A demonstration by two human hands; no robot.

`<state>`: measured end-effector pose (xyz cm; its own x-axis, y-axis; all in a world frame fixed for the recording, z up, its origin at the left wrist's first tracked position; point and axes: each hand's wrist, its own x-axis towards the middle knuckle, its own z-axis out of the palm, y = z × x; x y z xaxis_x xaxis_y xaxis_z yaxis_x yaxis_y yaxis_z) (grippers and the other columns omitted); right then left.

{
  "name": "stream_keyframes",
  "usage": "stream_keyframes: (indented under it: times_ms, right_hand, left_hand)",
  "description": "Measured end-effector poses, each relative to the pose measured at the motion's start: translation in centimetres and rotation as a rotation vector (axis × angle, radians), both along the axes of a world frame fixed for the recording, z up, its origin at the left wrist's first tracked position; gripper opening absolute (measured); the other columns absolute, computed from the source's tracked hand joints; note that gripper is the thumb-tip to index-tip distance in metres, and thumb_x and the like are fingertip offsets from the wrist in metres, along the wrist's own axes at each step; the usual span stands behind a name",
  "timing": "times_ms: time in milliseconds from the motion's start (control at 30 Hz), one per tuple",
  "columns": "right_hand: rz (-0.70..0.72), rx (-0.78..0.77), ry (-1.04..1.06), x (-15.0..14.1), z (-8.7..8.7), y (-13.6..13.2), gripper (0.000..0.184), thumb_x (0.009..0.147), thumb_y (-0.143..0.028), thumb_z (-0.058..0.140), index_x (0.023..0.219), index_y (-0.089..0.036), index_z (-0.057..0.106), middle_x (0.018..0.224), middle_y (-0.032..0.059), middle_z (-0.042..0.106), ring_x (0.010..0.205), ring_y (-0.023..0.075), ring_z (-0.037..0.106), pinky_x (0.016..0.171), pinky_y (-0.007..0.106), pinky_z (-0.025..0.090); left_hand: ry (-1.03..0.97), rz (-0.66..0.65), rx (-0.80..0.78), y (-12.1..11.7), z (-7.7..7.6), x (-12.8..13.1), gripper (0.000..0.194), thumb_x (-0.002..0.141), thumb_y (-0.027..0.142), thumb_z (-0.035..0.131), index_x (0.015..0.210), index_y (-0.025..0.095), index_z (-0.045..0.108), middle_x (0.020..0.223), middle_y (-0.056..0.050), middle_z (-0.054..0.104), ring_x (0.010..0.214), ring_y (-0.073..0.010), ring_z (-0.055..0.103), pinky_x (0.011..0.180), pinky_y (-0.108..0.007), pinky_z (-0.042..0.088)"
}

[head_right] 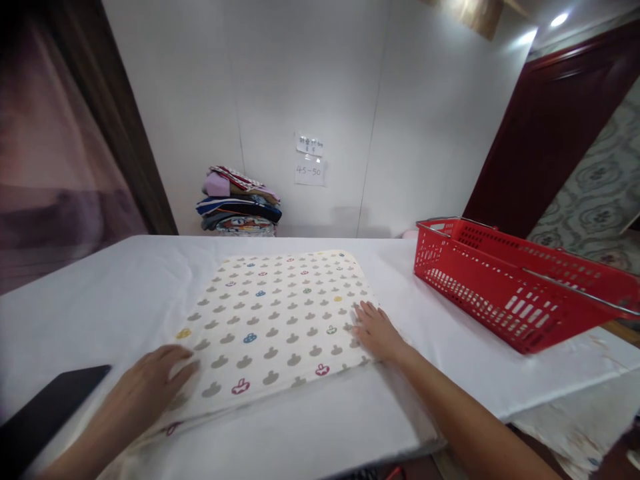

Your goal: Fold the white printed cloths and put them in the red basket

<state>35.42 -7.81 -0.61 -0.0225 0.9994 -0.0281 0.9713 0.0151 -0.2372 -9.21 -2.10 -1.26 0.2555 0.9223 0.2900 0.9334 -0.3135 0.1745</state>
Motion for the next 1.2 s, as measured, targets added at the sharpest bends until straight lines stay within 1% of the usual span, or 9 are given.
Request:
stream_keyframes:
  times_ms: [100, 167, 300, 433, 600, 733, 867, 1000, 1200]
  right_hand:
    - [0.04, 0.03, 0.015, -1.9, 0.6, 1.7, 0.061, 0.091, -0.049, 0.028, 0.144, -0.018, 0.027, 0.153, 0.0076, 0.012, 0.14, 0.0217, 0.004, 0.111, 0.042, 0.008]
    - [0.062, 0.006, 0.009, -2.8, 0.3, 2.6, 0.063, 0.091, -0.053, 0.027, 0.144, -0.019, 0.026, 0.153, 0.0071, 0.011, 0.14, 0.0219, 0.003, 0.111, 0.043, 0.006]
    - [0.054, -0.059, -0.001, -3.5, -1.1, 2.8, 0.063, 0.091, -0.056, 0.023, 0.143, -0.022, 0.03, 0.153, 0.0071, 0.012, 0.14, 0.0235, 0.005, 0.111, 0.045, 0.004]
    - [0.05, -0.007, 0.038, -3.4, -1.9, 2.3, 0.059, 0.091, -0.055, 0.024, 0.14, -0.024, 0.036, 0.152, 0.0067, 0.016, 0.14, 0.0234, 0.009, 0.11, 0.045, 0.006]
    - [0.044, 0.021, 0.06, -3.6, -1.6, 2.3, 0.057, 0.091, -0.053, 0.026, 0.137, -0.022, 0.04, 0.151, 0.009, 0.021, 0.139, 0.0251, 0.013, 0.11, 0.046, 0.008]
    - [0.058, 0.023, 0.064, -3.6, -1.3, 2.3, 0.057, 0.091, -0.054, 0.026, 0.137, -0.022, 0.04, 0.15, 0.0096, 0.023, 0.139, 0.0259, 0.014, 0.11, 0.047, 0.01]
    - [0.083, 0.02, 0.075, -3.4, -1.3, 2.1, 0.055, 0.092, -0.052, 0.027, 0.137, -0.023, 0.041, 0.15, 0.008, 0.023, 0.139, 0.0239, 0.013, 0.111, 0.044, 0.009]
    - [0.09, 0.021, 0.087, -3.1, -1.8, 2.1, 0.053, 0.092, -0.051, 0.029, 0.136, -0.025, 0.042, 0.151, 0.0056, 0.022, 0.139, 0.0228, 0.012, 0.111, 0.044, 0.009]
    - [0.099, 0.066, 0.088, -2.8, -2.8, 2.4, 0.053, 0.091, -0.052, 0.03, 0.136, -0.027, 0.043, 0.149, 0.0047, 0.025, 0.138, 0.024, 0.017, 0.111, 0.046, 0.013]
  left_hand:
    - [0.045, -0.134, 0.027, 2.9, 1.0, 3.0, 0.054, 0.084, 0.051, 0.033, 0.118, 0.017, 0.058, 0.133, -0.01, 0.05, 0.124, -0.0266, 0.044, 0.102, -0.04, 0.035]
    - [0.124, -0.134, -0.023, 4.7, 0.7, 4.0, 0.059, 0.084, 0.052, 0.034, 0.129, 0.016, 0.049, 0.142, -0.011, 0.041, 0.131, -0.029, 0.034, 0.105, -0.045, 0.029]
    - [0.186, -0.063, -0.093, 6.8, -1.4, 2.9, 0.062, 0.084, 0.048, 0.032, 0.134, 0.013, 0.043, 0.144, -0.014, 0.036, 0.134, -0.0311, 0.029, 0.105, -0.049, 0.026]
    - [0.154, -0.043, -0.125, 7.2, -2.5, 1.6, 0.067, 0.084, 0.05, 0.031, 0.139, 0.012, 0.036, 0.147, -0.012, 0.031, 0.137, -0.0294, 0.023, 0.108, -0.049, 0.022]
    - [0.127, 0.056, -0.283, 8.7, -0.8, 3.0, 0.072, 0.083, 0.057, 0.028, 0.136, 0.01, 0.04, 0.144, -0.014, 0.035, 0.135, -0.0292, 0.027, 0.107, -0.047, 0.025]
    - [0.166, 0.009, -0.128, 11.2, 0.4, 4.7, 0.066, 0.085, 0.051, 0.028, 0.137, 0.013, 0.039, 0.148, -0.013, 0.027, 0.138, -0.0299, 0.019, 0.107, -0.049, 0.022]
    - [0.182, 0.063, -0.181, 13.3, -0.2, 4.4, 0.069, 0.085, 0.054, 0.025, 0.139, 0.012, 0.035, 0.149, -0.013, 0.024, 0.138, -0.03, 0.017, 0.107, -0.052, 0.02]
    - [0.128, 0.14, -0.219, 13.6, -0.8, 3.5, 0.076, 0.084, 0.058, 0.024, 0.14, 0.008, 0.031, 0.149, -0.016, 0.025, 0.138, -0.0302, 0.018, 0.107, -0.052, 0.02]
    - [0.133, 0.236, -0.273, 13.4, 0.2, 5.2, 0.068, 0.087, 0.055, 0.025, 0.138, 0.012, 0.035, 0.149, -0.013, 0.026, 0.138, -0.0282, 0.019, 0.109, -0.051, 0.019]
